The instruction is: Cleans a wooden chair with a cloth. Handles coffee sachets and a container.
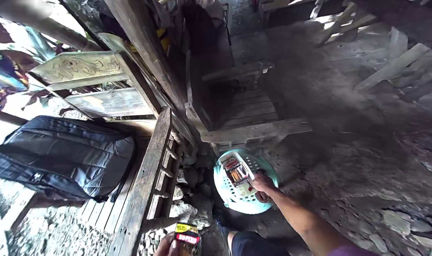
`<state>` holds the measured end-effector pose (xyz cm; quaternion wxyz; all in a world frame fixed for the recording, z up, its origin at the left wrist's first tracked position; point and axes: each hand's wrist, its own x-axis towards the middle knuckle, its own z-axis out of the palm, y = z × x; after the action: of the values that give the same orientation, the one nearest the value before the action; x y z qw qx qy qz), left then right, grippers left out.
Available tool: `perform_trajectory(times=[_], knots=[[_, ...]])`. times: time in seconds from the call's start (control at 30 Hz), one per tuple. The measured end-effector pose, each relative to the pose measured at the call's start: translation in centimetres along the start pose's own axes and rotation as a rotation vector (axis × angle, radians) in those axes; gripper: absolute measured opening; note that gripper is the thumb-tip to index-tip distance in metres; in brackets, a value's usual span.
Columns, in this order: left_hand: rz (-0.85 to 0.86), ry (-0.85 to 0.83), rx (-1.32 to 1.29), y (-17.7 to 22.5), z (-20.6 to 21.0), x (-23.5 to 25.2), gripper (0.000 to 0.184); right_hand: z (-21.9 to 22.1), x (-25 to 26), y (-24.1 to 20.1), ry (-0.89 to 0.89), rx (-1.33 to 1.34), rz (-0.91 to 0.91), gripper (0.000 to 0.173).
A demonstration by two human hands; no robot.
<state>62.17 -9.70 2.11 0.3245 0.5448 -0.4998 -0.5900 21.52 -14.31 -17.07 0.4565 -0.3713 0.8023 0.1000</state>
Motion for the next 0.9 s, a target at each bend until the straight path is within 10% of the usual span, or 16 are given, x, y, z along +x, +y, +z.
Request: perform_trajectory(times=[0.23,0.53,0.73,0.9], knots=[[-0.248,0.252,0.089,-7.7,14.8,-1.1,0.024,-0.1,-8.2,-0.2,-0.065,-0.138,-0.382,0.04],[-0.453,0.404,0.188,-7.2,25.1,-2.6,0.031,-3.6,-15.5,4.5,-0.216,-0.43,-0.713,0.035],[-0.606,0.483,0.518,-4.2,30.2,0.0,0.032,-7.1,-9.4,9.0,-0.328,-0.291,-0.948,0.052],[-0.643,0.513,0.469,-3.4,34.3,5.0,0.034,-19.9,0.1,12.2,-0.194,0.14,-1.119,0.022]])
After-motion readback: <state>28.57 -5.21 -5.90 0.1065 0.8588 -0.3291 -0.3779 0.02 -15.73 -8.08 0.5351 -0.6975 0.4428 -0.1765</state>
